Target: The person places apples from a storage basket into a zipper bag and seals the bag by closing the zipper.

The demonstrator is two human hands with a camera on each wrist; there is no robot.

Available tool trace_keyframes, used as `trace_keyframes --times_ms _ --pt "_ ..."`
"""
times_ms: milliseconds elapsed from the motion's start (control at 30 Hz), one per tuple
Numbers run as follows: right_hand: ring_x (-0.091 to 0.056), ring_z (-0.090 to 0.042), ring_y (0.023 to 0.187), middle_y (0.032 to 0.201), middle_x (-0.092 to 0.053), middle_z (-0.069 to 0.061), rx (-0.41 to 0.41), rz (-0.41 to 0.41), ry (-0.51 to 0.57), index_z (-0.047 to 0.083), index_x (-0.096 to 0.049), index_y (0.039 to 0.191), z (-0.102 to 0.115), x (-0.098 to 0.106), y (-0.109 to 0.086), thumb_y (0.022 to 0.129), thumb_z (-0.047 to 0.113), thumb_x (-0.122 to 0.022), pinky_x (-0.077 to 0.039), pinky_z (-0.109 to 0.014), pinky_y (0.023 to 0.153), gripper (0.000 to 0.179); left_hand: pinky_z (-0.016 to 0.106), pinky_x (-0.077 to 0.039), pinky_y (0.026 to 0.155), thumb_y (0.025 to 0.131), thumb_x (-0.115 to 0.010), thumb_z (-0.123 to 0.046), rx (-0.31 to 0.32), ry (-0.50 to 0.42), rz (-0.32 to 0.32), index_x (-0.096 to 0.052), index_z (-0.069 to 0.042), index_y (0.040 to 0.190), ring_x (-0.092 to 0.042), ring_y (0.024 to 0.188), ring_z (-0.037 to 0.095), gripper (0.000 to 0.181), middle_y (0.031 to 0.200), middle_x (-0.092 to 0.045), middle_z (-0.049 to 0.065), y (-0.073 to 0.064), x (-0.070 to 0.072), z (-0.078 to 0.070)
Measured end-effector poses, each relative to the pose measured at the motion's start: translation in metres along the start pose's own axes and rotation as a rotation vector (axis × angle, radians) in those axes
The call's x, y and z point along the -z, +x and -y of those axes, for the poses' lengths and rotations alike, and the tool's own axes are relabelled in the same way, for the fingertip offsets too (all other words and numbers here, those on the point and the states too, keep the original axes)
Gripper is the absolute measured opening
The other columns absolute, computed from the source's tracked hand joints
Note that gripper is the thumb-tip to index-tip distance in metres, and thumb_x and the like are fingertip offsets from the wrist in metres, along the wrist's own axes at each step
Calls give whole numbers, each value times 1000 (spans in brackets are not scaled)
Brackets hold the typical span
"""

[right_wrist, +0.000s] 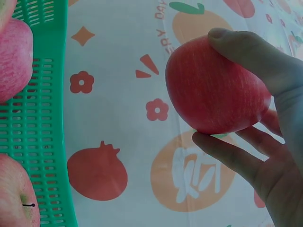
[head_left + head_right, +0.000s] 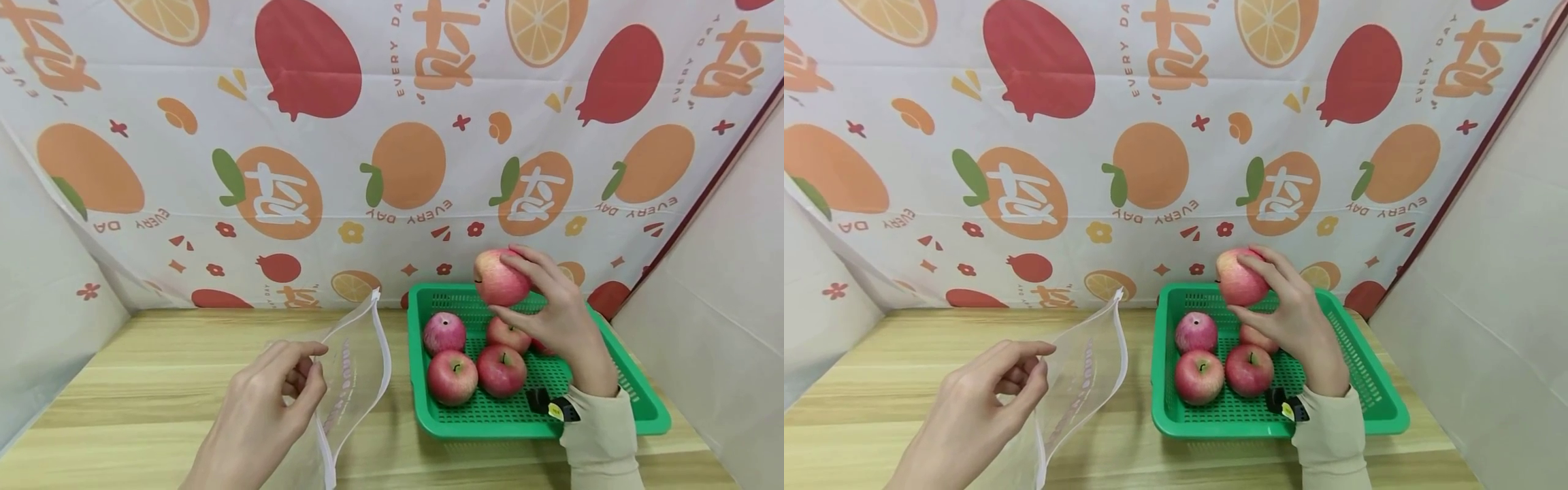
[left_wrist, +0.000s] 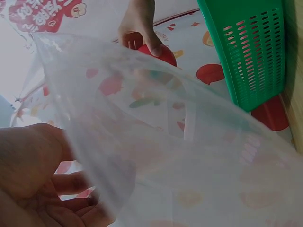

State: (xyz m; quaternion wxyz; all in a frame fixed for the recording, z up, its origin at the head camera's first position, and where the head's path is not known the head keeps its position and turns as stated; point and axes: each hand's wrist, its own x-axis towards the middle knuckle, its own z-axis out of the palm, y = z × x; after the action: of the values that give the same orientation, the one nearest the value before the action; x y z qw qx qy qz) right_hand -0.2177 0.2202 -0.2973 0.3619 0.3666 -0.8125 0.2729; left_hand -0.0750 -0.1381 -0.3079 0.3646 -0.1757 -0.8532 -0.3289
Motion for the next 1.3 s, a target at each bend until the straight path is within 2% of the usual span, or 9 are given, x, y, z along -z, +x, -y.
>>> trace_keyframes --times_ms 100,200,267,900,1300 --pt "-59 -29 121 143 -56 -14 40 -14 15 10 -62 137 3 -1 2 73 21 -94 -43 -6 99 72 6 -48 61 77 -68 15 -1 -6 -5 -72 -7 96 -53 67 -6 29 79 -57 -17 0 0 0" --pt "-60 -29 120 143 -56 -15 77 -21 40 8 -63 136 7 -2 4 86 42 -81 -44 -8 99 64 6 -48 61 77 -68 15 -6 -17 -11 -72 -7 96 -53 67 -6 30 79 -57 -17 0 0 0" --pt "-60 -29 120 142 -56 -17 102 -27 57 7 -63 135 10 -3 5 90 50 -72 -46 -9 99 64 6 -48 61 76 -67 16 -11 -23 -15 -72 -7 96 -53 68 -6 31 79 -57 -17 0 0 0" --pt "-60 -31 121 138 -58 -21 250 -38 110 2 -65 128 51 -4 16 94 43 -72 -49 -16 100 54 6 -48 60 76 -67 17 -16 -38 -24 -72 -7 96 -54 67 -5 31 79 -57 -17 0 0 1" --pt "-62 -29 116 136 -59 -21 277 -28 98 3 -65 126 74 -7 12 95 45 -69 -51 -17 98 52 6 -48 60 76 -69 16 -28 -25 -30 -72 -6 97 -55 67 -5 30 80 -59 -14 1 1 1"
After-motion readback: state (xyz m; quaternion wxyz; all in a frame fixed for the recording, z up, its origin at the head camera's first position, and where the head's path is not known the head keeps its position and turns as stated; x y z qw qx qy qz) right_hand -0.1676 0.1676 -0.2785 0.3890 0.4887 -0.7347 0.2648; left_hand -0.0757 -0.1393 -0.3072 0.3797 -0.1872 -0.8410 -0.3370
